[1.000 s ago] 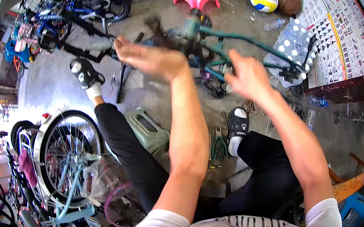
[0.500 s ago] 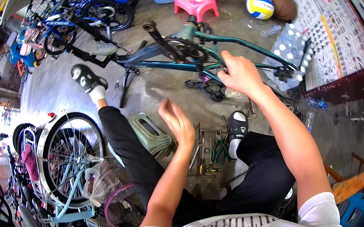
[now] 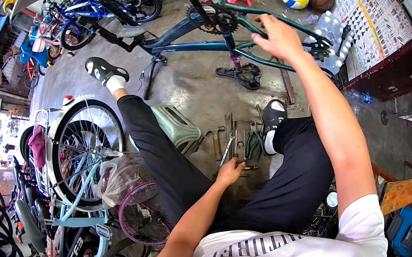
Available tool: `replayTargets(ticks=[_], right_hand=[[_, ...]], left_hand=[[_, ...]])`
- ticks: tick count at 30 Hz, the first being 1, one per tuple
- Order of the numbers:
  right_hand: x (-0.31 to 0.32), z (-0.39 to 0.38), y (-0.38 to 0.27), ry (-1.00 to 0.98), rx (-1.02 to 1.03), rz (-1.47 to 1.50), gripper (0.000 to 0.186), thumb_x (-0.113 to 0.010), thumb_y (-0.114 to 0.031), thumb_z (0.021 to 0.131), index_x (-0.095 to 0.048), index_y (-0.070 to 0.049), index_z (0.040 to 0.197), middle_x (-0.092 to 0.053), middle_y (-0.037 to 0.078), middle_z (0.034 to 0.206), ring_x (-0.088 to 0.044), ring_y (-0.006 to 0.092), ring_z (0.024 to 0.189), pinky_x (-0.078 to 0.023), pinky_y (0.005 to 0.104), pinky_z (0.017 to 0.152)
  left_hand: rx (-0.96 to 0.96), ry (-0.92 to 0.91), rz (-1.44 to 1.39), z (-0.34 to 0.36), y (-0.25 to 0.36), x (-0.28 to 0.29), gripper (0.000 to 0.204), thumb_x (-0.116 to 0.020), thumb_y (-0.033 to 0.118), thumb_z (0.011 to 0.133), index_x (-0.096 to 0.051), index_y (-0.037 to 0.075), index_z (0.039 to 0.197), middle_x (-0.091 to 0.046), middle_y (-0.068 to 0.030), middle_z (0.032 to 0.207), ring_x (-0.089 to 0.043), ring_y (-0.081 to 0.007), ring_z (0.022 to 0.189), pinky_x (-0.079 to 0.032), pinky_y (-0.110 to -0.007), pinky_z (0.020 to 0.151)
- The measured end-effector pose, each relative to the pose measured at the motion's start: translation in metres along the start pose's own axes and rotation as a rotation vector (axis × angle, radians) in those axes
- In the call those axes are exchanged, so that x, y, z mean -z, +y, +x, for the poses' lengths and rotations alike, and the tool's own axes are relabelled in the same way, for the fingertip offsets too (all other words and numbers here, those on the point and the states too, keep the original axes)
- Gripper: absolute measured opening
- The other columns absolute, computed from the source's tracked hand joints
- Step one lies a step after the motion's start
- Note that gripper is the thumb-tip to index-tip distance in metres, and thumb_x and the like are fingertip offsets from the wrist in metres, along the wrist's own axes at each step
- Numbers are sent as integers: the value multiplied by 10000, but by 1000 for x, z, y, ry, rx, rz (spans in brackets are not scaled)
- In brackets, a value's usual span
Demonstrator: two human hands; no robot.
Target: The person uses a screwdriver and pliers to manipulate and tighten small components on a bicycle frame while it sits on the floor.
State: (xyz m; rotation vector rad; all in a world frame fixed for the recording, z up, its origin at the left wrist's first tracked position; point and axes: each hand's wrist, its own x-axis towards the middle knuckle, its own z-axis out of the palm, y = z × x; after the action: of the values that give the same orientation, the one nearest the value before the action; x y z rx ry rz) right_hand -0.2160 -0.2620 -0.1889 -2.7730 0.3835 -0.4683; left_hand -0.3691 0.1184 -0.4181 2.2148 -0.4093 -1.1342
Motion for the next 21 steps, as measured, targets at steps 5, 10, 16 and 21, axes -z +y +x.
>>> replayTargets(ticks=[5, 10, 16, 21], right_hand=[[37, -24, 15, 306, -2, 112, 449, -682, -374, 939, -597, -82, 1269, -696, 132, 1155, -686, 320, 1053, -543, 428, 881], [74, -77, 59, 451, -210, 247, 355, -715, -275, 940, -639, -65, 1215, -721, 103, 1004, -701, 224, 820, -543, 370, 753], [89, -160, 111, 485, -431, 159, 283, -692, -216, 928, -675, -56, 1161, -752, 119, 984, -716, 231, 819, -556, 373, 759], [106, -196, 127, 376, -500, 116, 257, -671, -236, 929, -706, -50, 1103, -766, 130, 969, -744, 249, 865, -559, 360, 796]], left_hand=[[159, -2, -20, 23, -47, -13, 478, -631, 380, 1013, -639, -22, 1271, -745, -165, 1104, -737, -264, 943, -549, -393, 861], [32, -8, -212, 36, -33, -26, 398, -613, 310, 1041, -653, -43, 1221, -746, -99, 1008, -710, -175, 866, -542, -344, 813], [81, 197, -268, 39, -21, -24, 538, -628, 237, 1011, -464, -71, 1420, -687, -149, 1111, -721, -211, 879, -544, -363, 798], [196, 440, -758, 61, -14, 17, 613, -628, 228, 1008, -316, 54, 1506, -641, -138, 1078, -672, -213, 717, -526, -342, 514]])
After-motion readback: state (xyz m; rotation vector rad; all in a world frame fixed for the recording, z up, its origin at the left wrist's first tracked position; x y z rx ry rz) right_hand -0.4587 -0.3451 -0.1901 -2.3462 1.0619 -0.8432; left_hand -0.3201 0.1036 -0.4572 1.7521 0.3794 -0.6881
